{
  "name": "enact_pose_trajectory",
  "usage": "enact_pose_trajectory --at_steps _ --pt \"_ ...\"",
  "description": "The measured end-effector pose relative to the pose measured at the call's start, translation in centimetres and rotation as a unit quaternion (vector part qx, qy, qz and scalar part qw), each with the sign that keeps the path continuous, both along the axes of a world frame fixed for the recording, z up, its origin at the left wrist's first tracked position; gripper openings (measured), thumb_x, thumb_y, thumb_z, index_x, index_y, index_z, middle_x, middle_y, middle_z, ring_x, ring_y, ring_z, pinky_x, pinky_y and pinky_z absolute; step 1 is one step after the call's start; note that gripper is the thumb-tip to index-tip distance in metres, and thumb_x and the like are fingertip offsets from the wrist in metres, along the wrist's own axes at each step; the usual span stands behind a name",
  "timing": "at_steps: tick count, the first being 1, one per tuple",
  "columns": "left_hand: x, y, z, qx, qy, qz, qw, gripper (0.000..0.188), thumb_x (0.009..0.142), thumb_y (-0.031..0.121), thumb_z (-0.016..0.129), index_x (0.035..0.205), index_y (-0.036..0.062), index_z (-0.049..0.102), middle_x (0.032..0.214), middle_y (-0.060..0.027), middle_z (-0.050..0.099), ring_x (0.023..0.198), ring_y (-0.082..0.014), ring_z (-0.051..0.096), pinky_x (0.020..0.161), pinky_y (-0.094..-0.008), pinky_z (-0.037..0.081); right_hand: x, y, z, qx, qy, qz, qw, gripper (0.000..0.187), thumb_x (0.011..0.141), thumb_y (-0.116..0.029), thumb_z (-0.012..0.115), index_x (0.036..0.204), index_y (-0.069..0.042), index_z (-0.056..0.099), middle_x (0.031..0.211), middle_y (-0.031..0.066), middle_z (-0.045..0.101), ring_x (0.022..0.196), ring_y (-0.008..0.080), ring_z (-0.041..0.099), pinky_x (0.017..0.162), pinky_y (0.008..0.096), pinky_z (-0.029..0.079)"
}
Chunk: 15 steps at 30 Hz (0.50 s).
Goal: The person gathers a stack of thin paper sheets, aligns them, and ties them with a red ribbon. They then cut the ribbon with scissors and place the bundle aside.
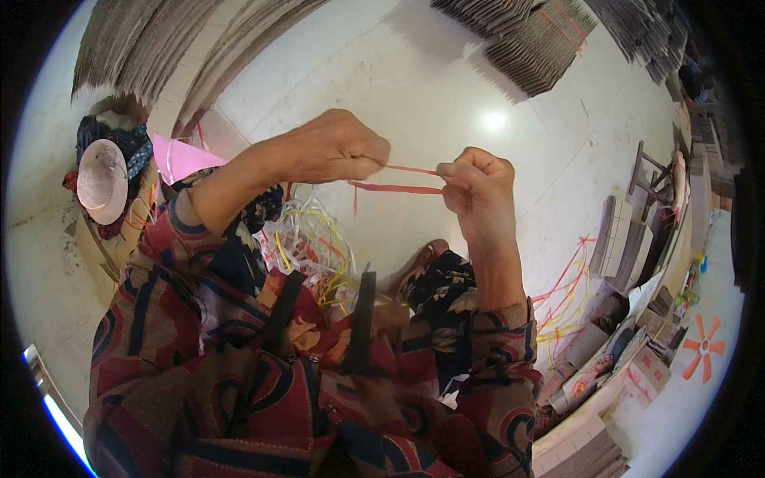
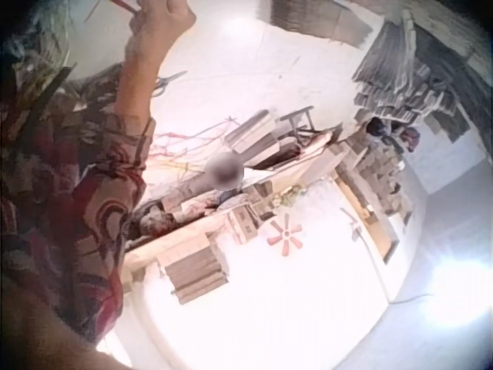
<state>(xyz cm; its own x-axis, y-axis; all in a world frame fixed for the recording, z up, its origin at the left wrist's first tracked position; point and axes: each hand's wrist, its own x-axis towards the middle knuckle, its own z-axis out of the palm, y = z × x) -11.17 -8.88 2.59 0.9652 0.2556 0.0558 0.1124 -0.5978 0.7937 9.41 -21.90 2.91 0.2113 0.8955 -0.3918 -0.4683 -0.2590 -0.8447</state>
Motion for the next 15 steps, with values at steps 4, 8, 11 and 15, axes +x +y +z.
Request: enact_pose_trajectory --at_steps 4,8,11,15 --pt "-0.2 0.4 -0.4 0.009 -0.042 0.017 0.999 0.014 0.078 0.014 0.051 0.073 0.0003 0.052 0.064 -0.0151 0.049 0.059 -0.0323 0.05 0.055 -0.0375 0.04 0.0 -1.6 1.3 -0.012 -0.045 0.004 0.999 0.022 0.069 0.0 0.066 0.054 -0.003 0.051 0.049 -0.0042 0.041 0.039 0.0036 0.029 0.037 0.0208 0.018" --pt "-3.9 2.5 -0.6 0.139 0.027 0.05 0.989 0.016 0.08 0.017 0.054 0.077 0.0018 0.055 0.072 -0.0153 0.054 0.068 -0.0325 0.055 0.06 -0.0394 0.043 1.1 0.0 -0.9 -0.02 -0.195 0.176 0.965 0.017 0.076 -0.007 0.065 0.061 -0.001 0.059 0.053 -0.0052 0.046 0.047 0.0026 0.036 0.043 0.0205 0.026" --pt "-6.5 7.3 -1.7 0.309 0.069 0.087 0.945 0.014 0.081 0.017 0.054 0.079 0.0033 0.058 0.075 -0.0138 0.058 0.073 -0.0311 0.057 0.063 -0.0402 0.044 7.1 0.5 -3.2 0.048 -0.372 0.186 0.908 0.013 0.081 -0.011 0.064 0.074 0.001 0.066 0.061 -0.0045 0.053 0.061 0.004 0.045 0.055 0.0208 0.038" --pt "-5.7 12.5 -5.9 0.418 0.122 0.12 0.892 0.006 0.078 0.009 0.053 0.078 0.0052 0.058 0.071 -0.0105 0.055 0.074 -0.0292 0.055 0.062 -0.0418 0.044 14.4 -0.4 -5.5 -0.084 -0.635 0.21 0.738 0.019 0.08 -0.018 0.063 0.076 0.001 0.066 0.059 0.0111 0.057 0.054 0.0194 0.053 0.054 0.0325 0.042"
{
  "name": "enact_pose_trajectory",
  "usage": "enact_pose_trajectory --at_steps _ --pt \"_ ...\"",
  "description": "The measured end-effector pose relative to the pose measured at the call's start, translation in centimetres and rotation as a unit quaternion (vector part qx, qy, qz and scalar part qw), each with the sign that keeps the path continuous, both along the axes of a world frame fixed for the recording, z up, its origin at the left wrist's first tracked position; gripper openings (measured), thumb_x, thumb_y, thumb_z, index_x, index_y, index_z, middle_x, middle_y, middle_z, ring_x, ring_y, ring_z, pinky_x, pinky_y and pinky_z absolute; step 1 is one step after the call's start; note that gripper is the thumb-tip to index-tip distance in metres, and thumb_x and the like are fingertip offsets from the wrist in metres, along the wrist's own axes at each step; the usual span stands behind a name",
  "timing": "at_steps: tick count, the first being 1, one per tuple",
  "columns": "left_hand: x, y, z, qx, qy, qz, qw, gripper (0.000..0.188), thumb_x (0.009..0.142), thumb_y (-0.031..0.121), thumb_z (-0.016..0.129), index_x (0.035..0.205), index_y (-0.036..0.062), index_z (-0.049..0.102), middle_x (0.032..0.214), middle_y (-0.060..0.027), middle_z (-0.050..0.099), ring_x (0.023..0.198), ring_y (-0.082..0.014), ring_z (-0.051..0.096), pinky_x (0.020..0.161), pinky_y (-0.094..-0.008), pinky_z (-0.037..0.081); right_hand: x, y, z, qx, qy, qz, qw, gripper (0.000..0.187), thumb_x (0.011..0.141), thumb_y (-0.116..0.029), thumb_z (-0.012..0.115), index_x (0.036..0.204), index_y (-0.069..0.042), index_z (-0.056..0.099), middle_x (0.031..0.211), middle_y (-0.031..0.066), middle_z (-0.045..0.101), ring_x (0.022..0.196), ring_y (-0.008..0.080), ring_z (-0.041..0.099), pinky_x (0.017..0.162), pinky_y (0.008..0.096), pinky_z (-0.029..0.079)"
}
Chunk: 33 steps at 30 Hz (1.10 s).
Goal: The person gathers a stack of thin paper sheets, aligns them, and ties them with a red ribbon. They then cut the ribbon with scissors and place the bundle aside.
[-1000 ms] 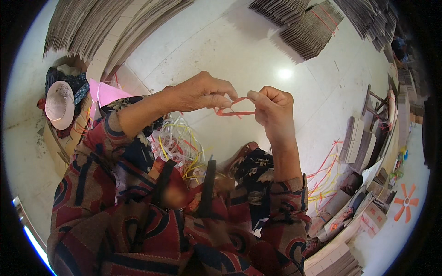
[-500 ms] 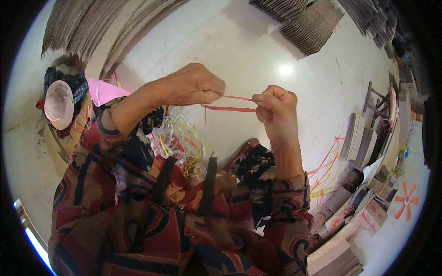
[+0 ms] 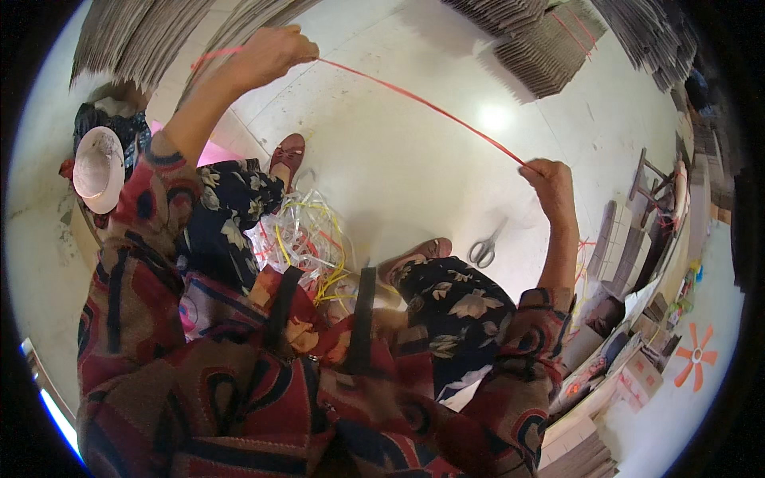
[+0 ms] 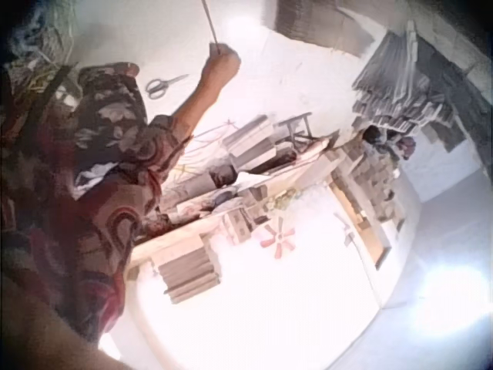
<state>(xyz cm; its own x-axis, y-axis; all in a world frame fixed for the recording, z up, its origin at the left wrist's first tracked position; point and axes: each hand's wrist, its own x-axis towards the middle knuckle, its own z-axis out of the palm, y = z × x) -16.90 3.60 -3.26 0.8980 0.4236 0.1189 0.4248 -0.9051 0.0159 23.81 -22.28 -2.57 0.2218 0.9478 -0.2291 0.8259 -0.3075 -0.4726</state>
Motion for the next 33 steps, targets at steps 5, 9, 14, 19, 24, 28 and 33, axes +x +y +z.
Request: enact_pose_trajectory --at_steps 5,9,14,19,24,28,33 --pt "1.9 3.9 -4.1 0.081 0.081 -0.078 0.99 0.019 0.072 0.001 0.055 0.09 0.0051 0.06 0.084 -0.0066 0.057 0.085 -0.0266 0.054 0.07 -0.0368 0.046 4.0 -1.5 -11.6 0.007 -0.274 0.007 0.962 0.018 0.084 -0.024 0.057 0.079 -0.008 0.064 0.077 0.0133 0.061 0.073 0.0315 0.061 0.064 0.0443 0.049" --pt "4.7 4.3 -14.8 0.037 0.052 0.02 0.998 0.02 0.07 -0.001 0.054 0.089 0.0042 0.057 0.086 -0.008 0.057 0.087 -0.027 0.055 0.073 -0.037 0.048 4.6 -0.6 -20.3 -0.052 -0.338 0.08 0.936 0.019 0.087 -0.021 0.052 0.073 -0.01 0.061 0.076 0.0093 0.06 0.077 0.0277 0.061 0.06 0.0408 0.052" --pt "8.1 7.5 -27.7 -0.011 0.01 0.033 0.999 0.03 0.076 0.002 0.054 0.106 0.0066 0.058 0.1 -0.0093 0.061 0.093 -0.0261 0.058 0.075 -0.0368 0.05 9.8 -1.0 -27.3 -0.081 -0.377 0.054 0.921 0.018 0.089 -0.021 0.049 0.079 -0.011 0.059 0.079 0.0082 0.061 0.078 0.0259 0.061 0.057 0.0402 0.052" --pt "9.1 7.9 -35.2 -0.201 -0.118 0.058 0.971 0.028 0.082 0.012 0.058 0.109 0.0074 0.056 0.106 -0.0191 0.058 0.091 -0.0324 0.058 0.082 -0.0383 0.046 8.6 2.0 -31.9 -0.131 -0.338 0.075 0.929 0.012 0.088 -0.018 0.053 0.084 -0.007 0.056 0.085 0.0098 0.06 0.087 0.0292 0.059 0.063 0.0405 0.053" --pt "6.6 9.2 -27.2 -0.296 -0.051 -0.032 0.953 0.061 0.079 0.021 0.062 0.135 0.0092 0.04 0.133 -0.0225 0.043 0.114 -0.0385 0.049 0.1 -0.0423 0.038 7.1 2.0 -31.4 -0.162 -0.325 0.039 0.931 0.03 0.084 -0.006 0.053 0.114 -0.006 0.049 0.111 0.0142 0.053 0.109 0.0319 0.049 0.074 0.0407 0.053" --pt "-2.8 7.1 -16.0 -0.273 0.086 0.04 0.957 0.038 0.084 0.014 0.057 0.12 0.0036 0.053 0.116 -0.0148 0.057 0.096 -0.0282 0.057 0.086 -0.0376 0.045 4.0 4.7 -29.5 -0.074 -0.33 0.133 0.932 0.05 0.082 0.002 0.049 0.13 -0.006 0.04 0.127 0.0159 0.045 0.113 0.0336 0.047 0.075 0.0394 0.053" --pt "-18.2 -1.8 -8.7 -0.317 0.031 0.258 0.912 0.036 0.081 0.013 0.064 0.116 0.0037 0.059 0.095 -0.0088 0.064 0.073 -0.0143 0.059 0.066 -0.0298 0.05 -3.6 7.5 -23.6 -0.104 -0.119 0.232 0.96 0.044 0.078 -0.01 0.063 0.121 -0.005 0.051 0.109 0.0136 0.058 0.099 0.0312 0.056 0.083 0.0406 0.048"
